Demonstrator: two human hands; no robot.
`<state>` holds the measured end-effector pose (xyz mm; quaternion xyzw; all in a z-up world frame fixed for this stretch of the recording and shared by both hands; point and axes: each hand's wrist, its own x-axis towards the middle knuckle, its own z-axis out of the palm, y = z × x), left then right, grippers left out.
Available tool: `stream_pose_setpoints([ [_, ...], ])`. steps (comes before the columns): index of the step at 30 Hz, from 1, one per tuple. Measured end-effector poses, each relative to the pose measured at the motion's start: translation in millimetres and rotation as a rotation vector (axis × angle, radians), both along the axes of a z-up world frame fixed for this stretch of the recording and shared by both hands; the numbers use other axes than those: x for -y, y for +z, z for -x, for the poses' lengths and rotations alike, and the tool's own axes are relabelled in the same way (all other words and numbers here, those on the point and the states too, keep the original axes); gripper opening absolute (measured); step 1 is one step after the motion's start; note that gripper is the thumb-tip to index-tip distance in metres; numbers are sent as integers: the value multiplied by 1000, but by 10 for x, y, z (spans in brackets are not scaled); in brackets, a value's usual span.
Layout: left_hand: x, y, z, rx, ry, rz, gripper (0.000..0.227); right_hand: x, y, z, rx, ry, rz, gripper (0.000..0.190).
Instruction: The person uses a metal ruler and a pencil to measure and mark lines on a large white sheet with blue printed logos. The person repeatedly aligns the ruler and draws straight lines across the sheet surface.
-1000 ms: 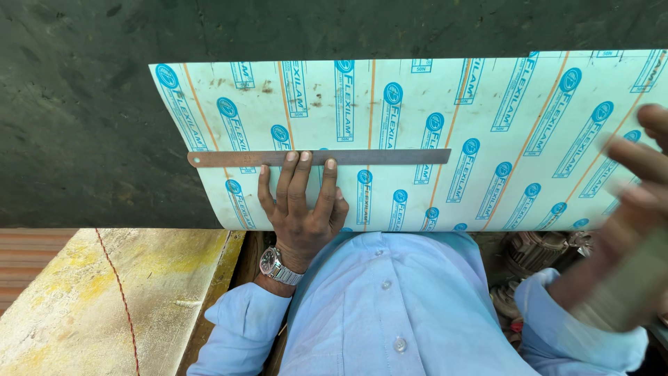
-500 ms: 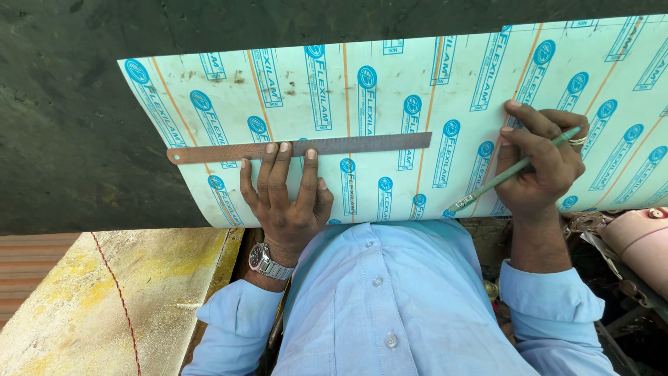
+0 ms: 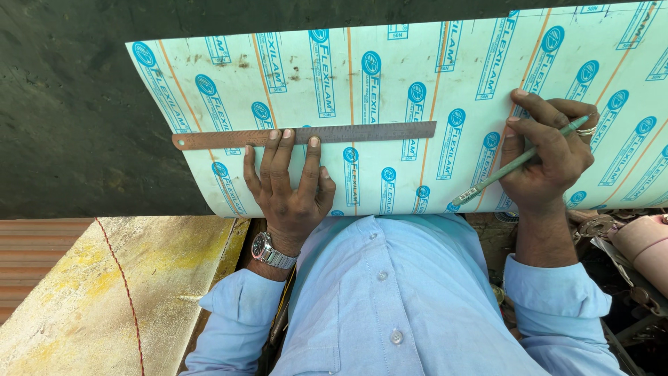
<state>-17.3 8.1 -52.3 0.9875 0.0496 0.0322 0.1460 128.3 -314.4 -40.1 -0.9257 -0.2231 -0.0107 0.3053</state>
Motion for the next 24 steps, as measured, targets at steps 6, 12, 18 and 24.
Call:
stream_pose_setpoints([
  [6,-14,-15,11,3,-9,-6,40,13,-25,10,6,4,-10,13],
  [12,-16,-16,-5,6,-7,7,40,5,-34,7,15,4,-14,14],
  [18,-18,11,-10,7,-8,22,40,40,-60,24,17,5,-13,14],
  [24,-9,9,-25,23,-3,25,39,-39,0,-4,25,10,-22,14],
])
